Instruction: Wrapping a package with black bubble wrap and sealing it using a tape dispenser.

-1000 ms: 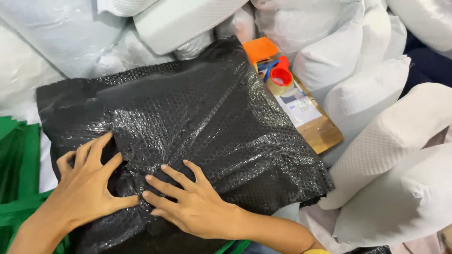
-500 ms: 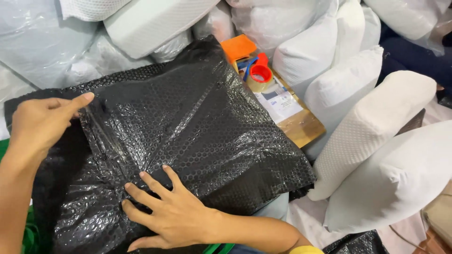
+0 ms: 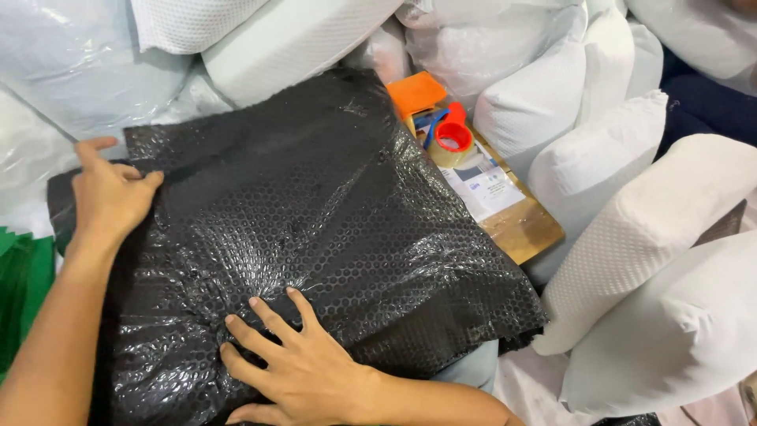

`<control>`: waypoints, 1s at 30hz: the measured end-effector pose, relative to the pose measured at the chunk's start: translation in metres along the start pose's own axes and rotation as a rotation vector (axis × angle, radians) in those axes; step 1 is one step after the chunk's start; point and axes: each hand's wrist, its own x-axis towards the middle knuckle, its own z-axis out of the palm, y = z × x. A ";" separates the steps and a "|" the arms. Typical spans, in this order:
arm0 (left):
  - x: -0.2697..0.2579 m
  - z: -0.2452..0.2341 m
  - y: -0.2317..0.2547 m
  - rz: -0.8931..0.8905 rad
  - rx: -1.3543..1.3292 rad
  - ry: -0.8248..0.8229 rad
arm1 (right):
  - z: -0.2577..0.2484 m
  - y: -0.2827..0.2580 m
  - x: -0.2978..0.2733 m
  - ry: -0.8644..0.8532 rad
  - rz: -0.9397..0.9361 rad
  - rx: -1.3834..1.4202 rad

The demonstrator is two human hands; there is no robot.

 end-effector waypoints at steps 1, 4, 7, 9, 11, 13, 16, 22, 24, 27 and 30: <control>0.004 0.007 -0.011 0.139 0.079 0.002 | -0.001 0.000 0.000 0.013 -0.010 -0.019; 0.009 0.017 -0.027 0.364 0.147 0.084 | -0.005 -0.002 0.001 -0.010 -0.014 0.002; 0.003 -0.001 -0.018 0.503 0.118 0.142 | -0.005 -0.001 0.001 -0.073 -0.014 0.036; -0.016 -0.022 0.000 0.543 0.099 0.118 | -0.004 0.001 0.001 -0.105 -0.022 0.039; -0.048 -0.047 0.025 0.600 0.168 -0.043 | -0.003 0.002 0.001 -0.146 -0.006 -0.003; -0.092 -0.067 0.047 0.482 0.236 -0.212 | -0.003 0.003 0.001 -0.145 -0.021 0.003; -0.138 -0.076 0.050 0.408 0.258 -0.448 | -0.005 0.004 0.001 -0.154 -0.033 0.003; -0.162 -0.061 0.006 0.528 0.341 -0.486 | -0.007 0.006 -0.002 -0.250 -0.021 0.034; -0.163 -0.058 -0.001 0.540 0.316 -0.474 | -0.012 0.009 0.000 -0.280 -0.008 0.052; -0.162 -0.055 -0.004 0.529 0.226 -0.472 | -0.025 0.022 0.004 -0.281 0.022 0.222; -0.162 -0.055 -0.007 0.529 0.215 -0.468 | -0.035 0.050 0.011 -0.066 -0.014 0.047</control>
